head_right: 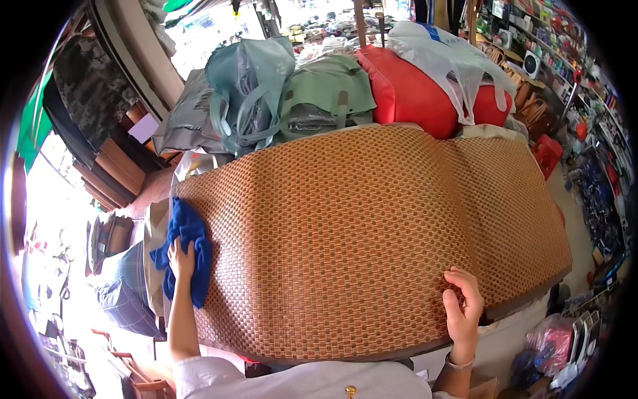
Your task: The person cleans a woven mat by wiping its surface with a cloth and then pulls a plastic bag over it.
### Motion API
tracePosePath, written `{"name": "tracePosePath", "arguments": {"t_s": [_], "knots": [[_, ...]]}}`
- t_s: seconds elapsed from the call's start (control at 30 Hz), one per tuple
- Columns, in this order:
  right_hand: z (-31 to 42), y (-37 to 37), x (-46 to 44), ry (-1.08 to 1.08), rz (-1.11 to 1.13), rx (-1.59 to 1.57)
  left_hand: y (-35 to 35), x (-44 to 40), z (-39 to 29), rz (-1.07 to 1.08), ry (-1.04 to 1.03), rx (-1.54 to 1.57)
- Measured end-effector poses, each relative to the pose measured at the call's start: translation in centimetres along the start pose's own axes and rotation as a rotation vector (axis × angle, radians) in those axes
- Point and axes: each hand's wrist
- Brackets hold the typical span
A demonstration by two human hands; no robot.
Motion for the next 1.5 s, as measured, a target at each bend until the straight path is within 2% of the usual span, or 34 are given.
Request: {"name": "tracePosePath", "arguments": {"t_s": [0.13, 0.2, 0.27, 0.3, 0.33, 0.4, 0.47, 0.57, 0.67, 0.77, 0.9, 0.93, 1.0, 1.07, 1.27, 1.37, 1.5], "knots": [[-0.2, 0.3, -0.2, 0.006, 0.023, -0.026, 1.5, 9.0, -4.9, 0.083, -0.148, 0.13], [-0.1, 0.2, -0.3, 0.006, 0.039, -0.025, -1.1, 12.9, -5.4, 0.081, -0.379, 0.197], [-0.2, 0.3, -0.3, -0.005, 0.038, -0.031, 1.5, 17.6, -10.2, 0.21, -0.523, 0.444], [-0.3, 0.4, -0.2, -0.001, 0.041, -0.033, 3.8, 18.7, -12.7, 0.204, -0.701, 0.414], [-0.3, 0.4, -0.3, 0.005, 0.047, -0.036, 5.9, 18.7, -15.3, 0.196, -0.877, 0.381], [-0.3, 0.4, -0.3, 0.007, 0.053, -0.046, 7.7, 18.0, -18.6, 0.333, -1.112, 0.262], [-0.3, 0.4, -0.4, 0.014, 0.054, -0.055, 8.0, 16.6, -21.8, 0.461, -1.234, 0.196], [-0.4, 0.4, -0.3, 0.005, 0.05, -0.053, 5.4, 12.8, -26.7, 0.429, -1.339, 0.261], [-0.3, 0.3, -0.1, -0.024, 0.033, -0.074, 2.3, 7.4, -31.3, 0.342, -1.227, 0.271], [-0.8, 0.3, 0.2, -0.026, 0.015, -0.107, 0.5, 0.9, -33.0, 0.193, -1.001, 0.214], [-0.4, 0.2, 0.4, -0.036, -0.01, -0.088, -0.2, -7.4, -29.2, 0.017, -0.686, 0.219], [-0.3, 0.2, 0.3, -0.027, -0.009, -0.086, -0.5, -9.8, -27.2, 0.061, -0.624, 0.389], [-0.6, 0.2, 0.6, -0.032, -0.014, -0.111, -2.3, -12.2, -21.6, 0.035, -0.377, 0.276], [-0.9, 0.2, 0.5, -0.023, -0.007, -0.114, -3.2, -12.1, -15.5, -0.012, -0.249, 0.072], [-1.1, 0.3, 0.6, -0.014, -0.001, -0.11, 0.6, -6.0, -3.8, -0.021, 0.068, 0.043], [-1.6, 0.3, 0.7, 0.006, 0.0, -0.121, 0.4, -2.3, 0.3, -0.002, 0.032, 0.009], [-1.5, 0.4, 0.5, 0.008, 0.021, -0.134, 1.5, 7.0, -0.3, 0.015, -0.122, 0.052]]}}
Point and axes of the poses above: each hand's wrist, its own x-axis away from the middle knuckle, its own y-axis out of the back of the hand, z = x × y, and after that the axes turned 12 degrees about z, right-handed
